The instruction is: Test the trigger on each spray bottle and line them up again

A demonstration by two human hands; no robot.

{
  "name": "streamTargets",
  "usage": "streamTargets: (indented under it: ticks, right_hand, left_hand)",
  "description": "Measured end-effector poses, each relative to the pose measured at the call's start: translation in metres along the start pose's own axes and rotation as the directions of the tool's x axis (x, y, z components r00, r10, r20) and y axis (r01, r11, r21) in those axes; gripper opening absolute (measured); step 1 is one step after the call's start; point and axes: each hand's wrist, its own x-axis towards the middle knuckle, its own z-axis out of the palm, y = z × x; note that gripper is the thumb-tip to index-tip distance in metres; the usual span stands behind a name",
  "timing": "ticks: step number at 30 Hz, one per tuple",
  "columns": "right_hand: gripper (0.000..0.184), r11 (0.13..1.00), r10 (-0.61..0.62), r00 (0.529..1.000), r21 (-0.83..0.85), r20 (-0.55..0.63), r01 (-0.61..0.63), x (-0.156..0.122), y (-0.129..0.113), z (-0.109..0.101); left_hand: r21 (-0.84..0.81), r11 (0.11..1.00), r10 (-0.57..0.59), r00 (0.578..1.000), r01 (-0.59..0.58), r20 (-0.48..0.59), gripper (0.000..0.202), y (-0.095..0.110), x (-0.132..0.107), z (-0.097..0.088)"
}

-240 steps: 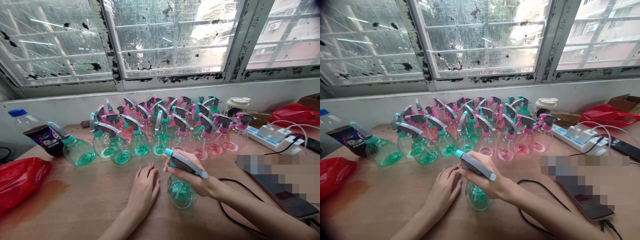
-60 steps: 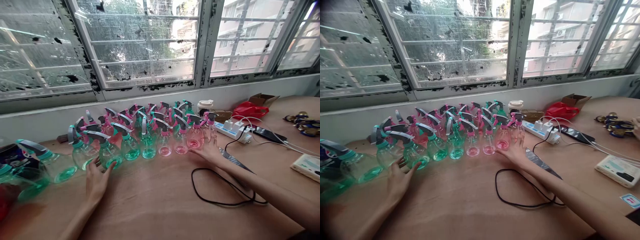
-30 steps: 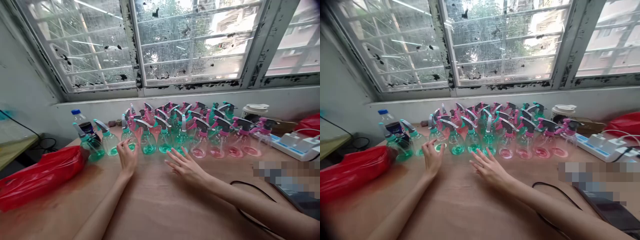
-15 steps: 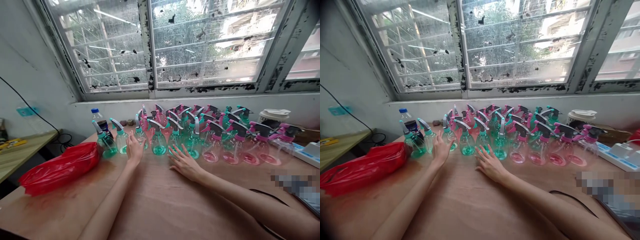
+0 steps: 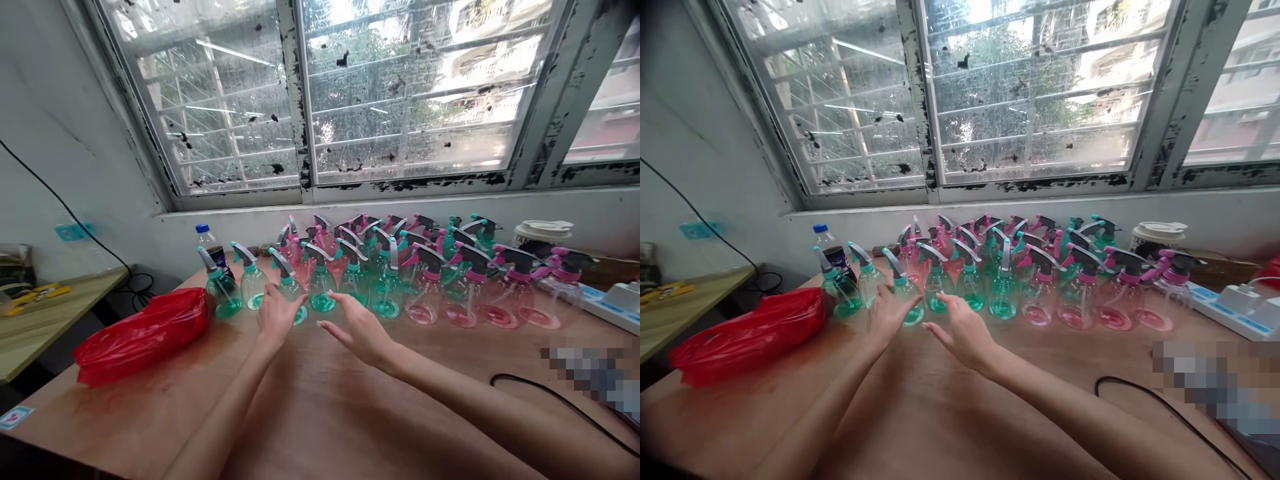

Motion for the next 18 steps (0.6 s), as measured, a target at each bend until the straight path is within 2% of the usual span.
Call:
streamTargets:
  ticks: [3,5,7,8,11,13,16,18]
  right_hand:
    - [0.087,0.982,0.089,0.996,0.164,0.018,-0.091,0.012,-0.01,0.002]
    - [0.095,0.954,0.117,0.992,0.271,0.053,-0.127,0.018,-0.014,0.001]
    - [0.089,0.922,0.114,0.99,0.363,0.079,-0.135,0.019,-0.02,-0.004]
    - [0.084,0.901,0.099,0.991,0.415,0.089,-0.128,0.017,-0.023,-0.008]
    - [0.06,0.812,0.042,0.993,0.576,0.11,-0.098,0.003,-0.034,-0.027]
    - [0.042,0.77,0.047,0.993,0.629,0.112,-0.108,-0.011,-0.04,-0.041]
    - [0.025,0.739,0.131,0.987,0.656,0.088,-0.156,-0.03,-0.041,-0.057]
    - [0.024,0.729,0.186,0.979,0.656,0.084,-0.195,-0.039,-0.038,-0.065]
  left_hand:
    - [0.004,1.0,0.017,0.999,-0.017,0.049,0.069,0.004,-0.037,-0.014]
    - [-0.003,0.998,0.057,0.995,-0.057,0.087,0.065,0.007,-0.065,-0.021]
    - [-0.013,0.996,0.09,0.988,-0.089,0.127,0.062,0.012,-0.092,-0.026]
    - [-0.038,0.991,0.13,0.973,-0.125,0.19,0.062,0.014,-0.104,-0.027]
    - [-0.137,0.979,0.184,0.944,-0.151,0.273,0.071,0.023,-0.134,-0.03]
    - [-0.253,0.956,0.233,0.914,-0.152,0.333,0.076,0.028,-0.148,-0.032]
    - [-0.464,0.867,0.388,0.83,-0.181,0.401,0.076,0.034,-0.161,-0.035]
    - [-0.585,0.786,0.497,0.77,-0.203,0.401,0.063,0.034,-0.163,-0.035]
